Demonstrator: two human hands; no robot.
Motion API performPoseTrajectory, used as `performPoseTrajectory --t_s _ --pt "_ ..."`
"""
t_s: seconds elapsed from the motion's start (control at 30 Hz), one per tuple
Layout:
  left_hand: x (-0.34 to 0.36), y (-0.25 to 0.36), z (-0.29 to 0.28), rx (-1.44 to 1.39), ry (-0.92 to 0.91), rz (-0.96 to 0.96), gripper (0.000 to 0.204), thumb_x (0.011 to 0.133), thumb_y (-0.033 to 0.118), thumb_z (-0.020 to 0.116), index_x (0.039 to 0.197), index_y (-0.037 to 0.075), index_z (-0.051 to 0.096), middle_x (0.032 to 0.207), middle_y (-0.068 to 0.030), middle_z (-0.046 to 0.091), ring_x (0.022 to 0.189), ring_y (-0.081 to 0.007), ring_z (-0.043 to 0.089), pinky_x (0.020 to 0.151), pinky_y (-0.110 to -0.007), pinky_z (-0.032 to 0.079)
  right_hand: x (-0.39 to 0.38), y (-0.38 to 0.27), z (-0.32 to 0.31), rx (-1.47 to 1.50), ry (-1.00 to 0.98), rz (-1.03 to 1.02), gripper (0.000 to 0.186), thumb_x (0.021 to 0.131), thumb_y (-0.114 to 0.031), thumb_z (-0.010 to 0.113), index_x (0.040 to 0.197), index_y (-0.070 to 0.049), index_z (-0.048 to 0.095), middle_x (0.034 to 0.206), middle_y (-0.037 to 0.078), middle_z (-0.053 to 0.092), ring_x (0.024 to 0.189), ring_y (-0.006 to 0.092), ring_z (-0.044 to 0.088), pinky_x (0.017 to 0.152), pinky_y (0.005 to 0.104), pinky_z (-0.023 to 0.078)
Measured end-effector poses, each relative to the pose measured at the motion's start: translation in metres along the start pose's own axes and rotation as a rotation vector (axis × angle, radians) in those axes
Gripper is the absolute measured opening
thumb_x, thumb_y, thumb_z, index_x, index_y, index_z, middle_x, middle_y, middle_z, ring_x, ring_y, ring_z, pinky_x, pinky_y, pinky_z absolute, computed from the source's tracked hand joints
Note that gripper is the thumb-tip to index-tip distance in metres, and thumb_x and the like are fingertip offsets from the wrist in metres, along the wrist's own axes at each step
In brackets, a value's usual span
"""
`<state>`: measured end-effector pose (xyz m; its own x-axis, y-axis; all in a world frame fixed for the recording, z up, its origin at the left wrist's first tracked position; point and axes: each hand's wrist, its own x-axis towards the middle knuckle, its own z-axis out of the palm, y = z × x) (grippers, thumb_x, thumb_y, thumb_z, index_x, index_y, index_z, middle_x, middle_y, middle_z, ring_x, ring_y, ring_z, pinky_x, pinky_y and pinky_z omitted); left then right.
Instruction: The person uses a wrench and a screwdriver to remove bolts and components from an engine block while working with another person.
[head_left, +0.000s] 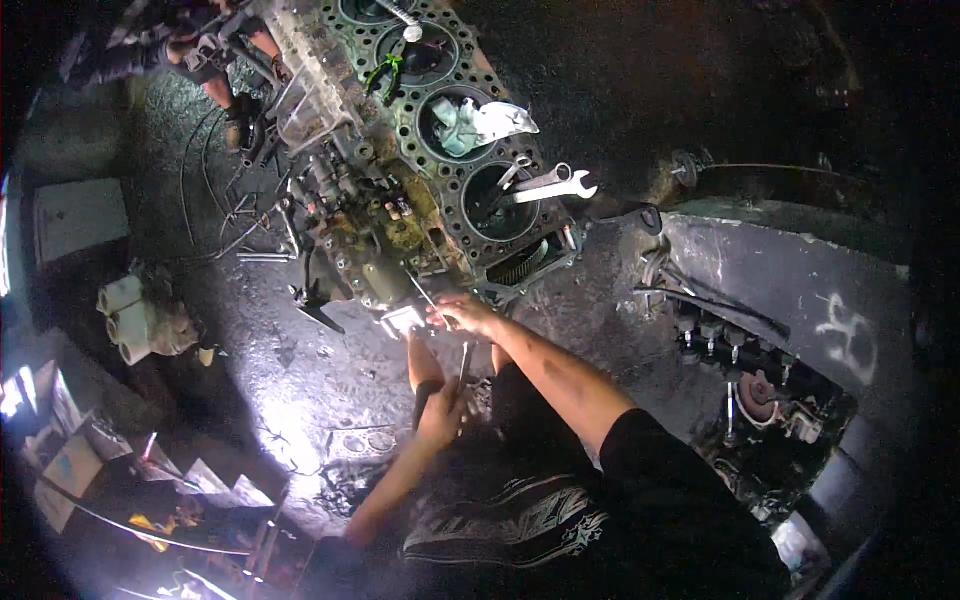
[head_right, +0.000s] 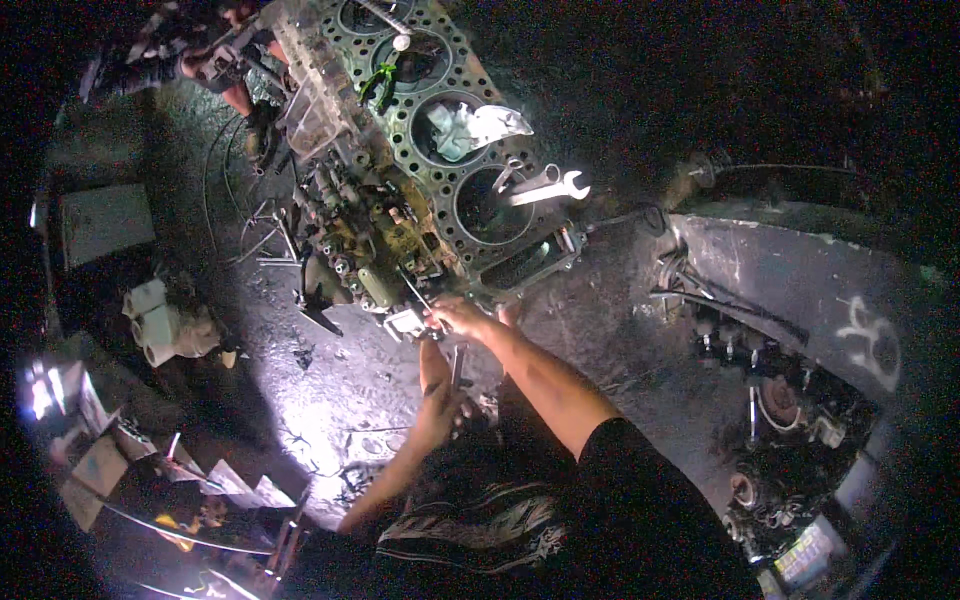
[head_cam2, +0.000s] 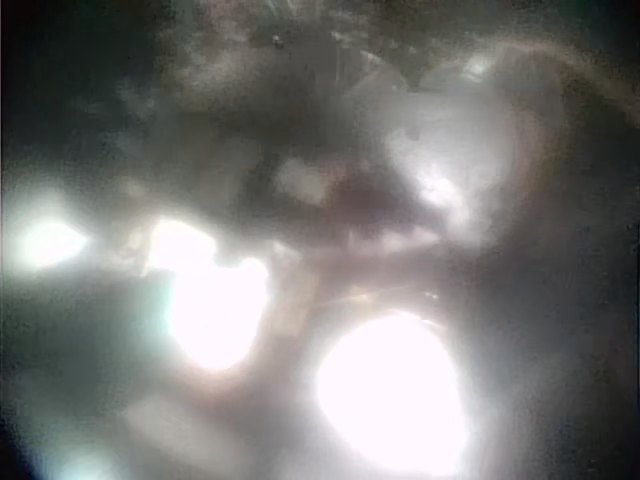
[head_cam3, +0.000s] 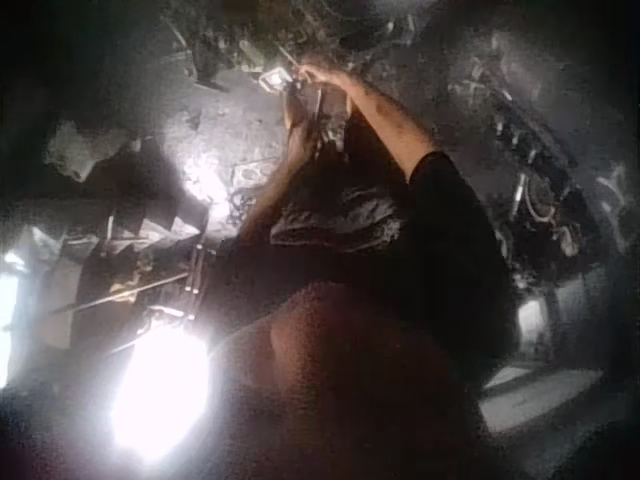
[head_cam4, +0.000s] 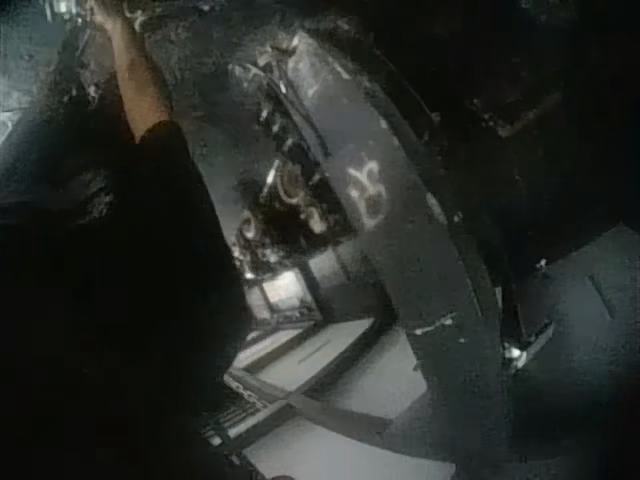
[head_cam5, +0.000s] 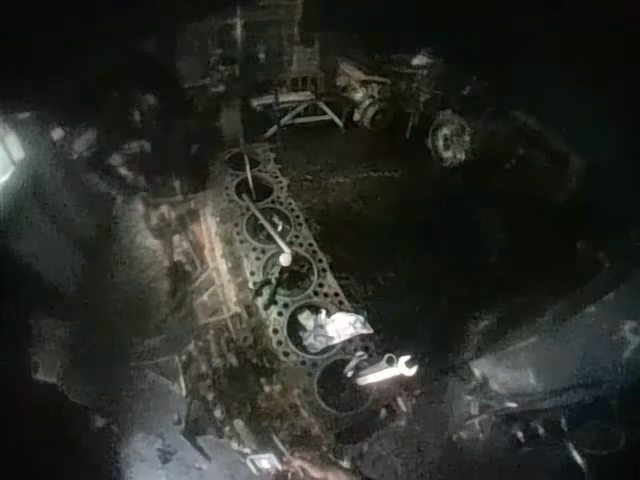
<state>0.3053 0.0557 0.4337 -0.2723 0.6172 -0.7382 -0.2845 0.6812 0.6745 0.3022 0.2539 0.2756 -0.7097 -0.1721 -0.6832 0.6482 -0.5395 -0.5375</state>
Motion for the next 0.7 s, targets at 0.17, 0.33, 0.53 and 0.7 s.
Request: performPoseTrajectory --t_s 0.17,0.33,0.53,0.7 --pt "0.037 0.138 -0.007 0.133 0.156 0.077 0.029 0.099 0.025 0.048 0.109 0.002 0.062 0.08 -0.0192 0.066 0.07 -0.0306 0.064 0.068 -0.041 0.05 -0.051 0.004 0.0 -0.045 0.157 -0.081 0.042 0.096 -0.026 0.056 0.131 -0.002 0.052 0.111 0.01 0.069 0.101 0.0155 0.064 0.073 0.0307 0.049" --pt "0.147 0.172 0.008 -0.428 0.039 -0.082 0.044 0.098 0.037 0.046 0.108 -0.003 0.06 0.096 -0.0212 0.067 0.08 -0.032 0.067 0.07 -0.04 0.053 -0.068 -0.02 0.01 -0.131 0.156 -0.12 0.04 0.095 -0.023 0.056 0.129 -0.002 0.052 0.113 0.013 0.067 0.102 0.0188 0.062 0.078 0.0325 0.049" --pt "0.209 0.21 -0.014 0.237 0.294 0.168 0.041 0.091 0.033 0.058 0.118 0.003 0.053 0.091 -0.0183 0.068 0.067 -0.0278 0.069 0.055 -0.037 0.055 -0.062 -0.052 0.033 -0.307 0.057 -0.119 0.037 0.095 -0.018 0.055 0.128 -0.002 0.053 0.115 0.016 0.065 0.103 0.0229 0.06 0.083 0.0346 0.049" --pt "0.296 0.263 0.037 0.941 0.583 0.143 0.058 0.083 0.045 0.065 0.119 0.002 0.048 0.097 -0.0252 0.067 0.095 -0.0423 0.065 0.081 -0.05 0.05 0.012 0.051 0.008 -0.34 0.297 -0.265 0.034 0.093 -0.022 0.056 0.122 -0.004 0.056 0.108 0.011 0.063 0.097 0.0214 0.058 0.083 0.0376 0.047"
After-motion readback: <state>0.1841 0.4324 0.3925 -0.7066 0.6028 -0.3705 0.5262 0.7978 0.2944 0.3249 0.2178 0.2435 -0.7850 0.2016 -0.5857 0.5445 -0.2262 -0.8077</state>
